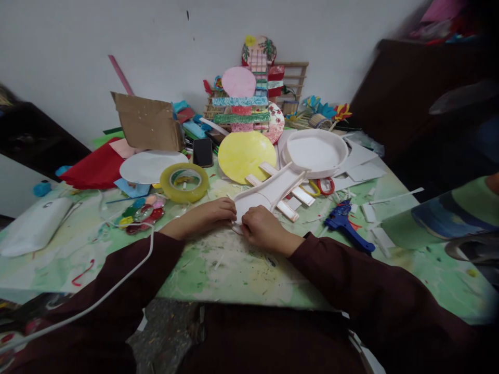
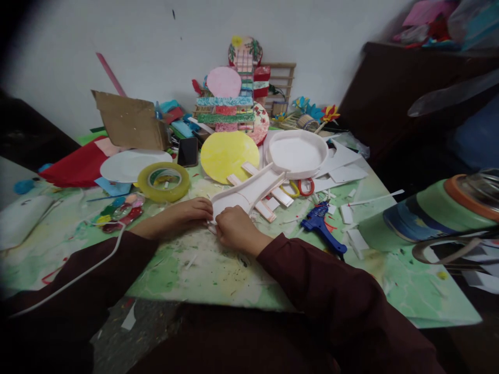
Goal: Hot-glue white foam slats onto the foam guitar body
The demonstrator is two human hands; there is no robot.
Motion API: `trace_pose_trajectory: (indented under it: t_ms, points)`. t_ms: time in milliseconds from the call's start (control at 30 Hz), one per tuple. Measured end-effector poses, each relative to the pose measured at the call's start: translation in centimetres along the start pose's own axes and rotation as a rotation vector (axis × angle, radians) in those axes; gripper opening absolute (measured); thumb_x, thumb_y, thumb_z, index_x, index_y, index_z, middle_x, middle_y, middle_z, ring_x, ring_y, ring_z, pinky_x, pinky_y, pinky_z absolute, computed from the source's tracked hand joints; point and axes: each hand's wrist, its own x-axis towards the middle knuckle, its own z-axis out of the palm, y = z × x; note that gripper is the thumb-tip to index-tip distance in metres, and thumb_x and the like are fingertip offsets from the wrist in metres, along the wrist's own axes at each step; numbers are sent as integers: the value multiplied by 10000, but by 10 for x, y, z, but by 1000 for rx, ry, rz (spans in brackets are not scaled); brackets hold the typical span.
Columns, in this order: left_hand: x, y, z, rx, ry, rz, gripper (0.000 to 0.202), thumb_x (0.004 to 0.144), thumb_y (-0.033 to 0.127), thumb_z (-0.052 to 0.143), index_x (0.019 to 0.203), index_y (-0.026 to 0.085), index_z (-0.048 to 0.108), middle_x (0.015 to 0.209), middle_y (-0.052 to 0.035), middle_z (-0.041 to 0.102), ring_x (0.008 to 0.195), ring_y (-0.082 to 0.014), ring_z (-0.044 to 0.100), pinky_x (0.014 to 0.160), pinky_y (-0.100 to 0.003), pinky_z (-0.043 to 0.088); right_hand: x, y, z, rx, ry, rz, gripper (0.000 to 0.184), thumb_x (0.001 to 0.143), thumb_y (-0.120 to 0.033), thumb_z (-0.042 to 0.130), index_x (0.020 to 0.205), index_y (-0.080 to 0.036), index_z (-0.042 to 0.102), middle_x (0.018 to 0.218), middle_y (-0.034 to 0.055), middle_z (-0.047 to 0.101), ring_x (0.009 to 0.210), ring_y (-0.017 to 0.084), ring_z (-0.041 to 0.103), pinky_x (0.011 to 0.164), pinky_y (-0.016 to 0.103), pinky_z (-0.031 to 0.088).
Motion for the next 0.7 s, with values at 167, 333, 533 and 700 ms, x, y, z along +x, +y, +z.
trace_pose_trajectory:
  t_ms: [167,333,533,700]
  points:
    - [0,1,2,70,-10,5,217,925,200,483,1070,196,645,1008,-97,636,1053,-192,511,916,-367,435,2,-1,0,8,4,-9,149,813,-179,516,742,-141,641,737,69,660,719,169,546,685,307,303]
    - [-3,-1,7,135,-12,13,225,941,202,445,1044,184,645,1012,-98,623,1061,-194,495,920,-362,432,0,0,-10,-13,-48,-45,147,832,-242,558,772,-137,642,766,72,660,748,179,541,702,314,299]
    - [-1,9,26,179,15,-27,188,922,258,494,995,151,630,963,-99,607,1001,-207,484,882,-352,442,-31,12,-21,-113,-14,-100,302,773,-433,676,855,-145,632,883,87,631,880,220,498,832,364,284]
    - [12,36,37,202,35,-105,206,937,242,441,1006,138,605,968,-99,584,998,-220,472,887,-377,437,-56,9,-10,-124,60,-24,223,813,-370,658,852,-153,624,873,72,612,899,214,457,848,360,277]
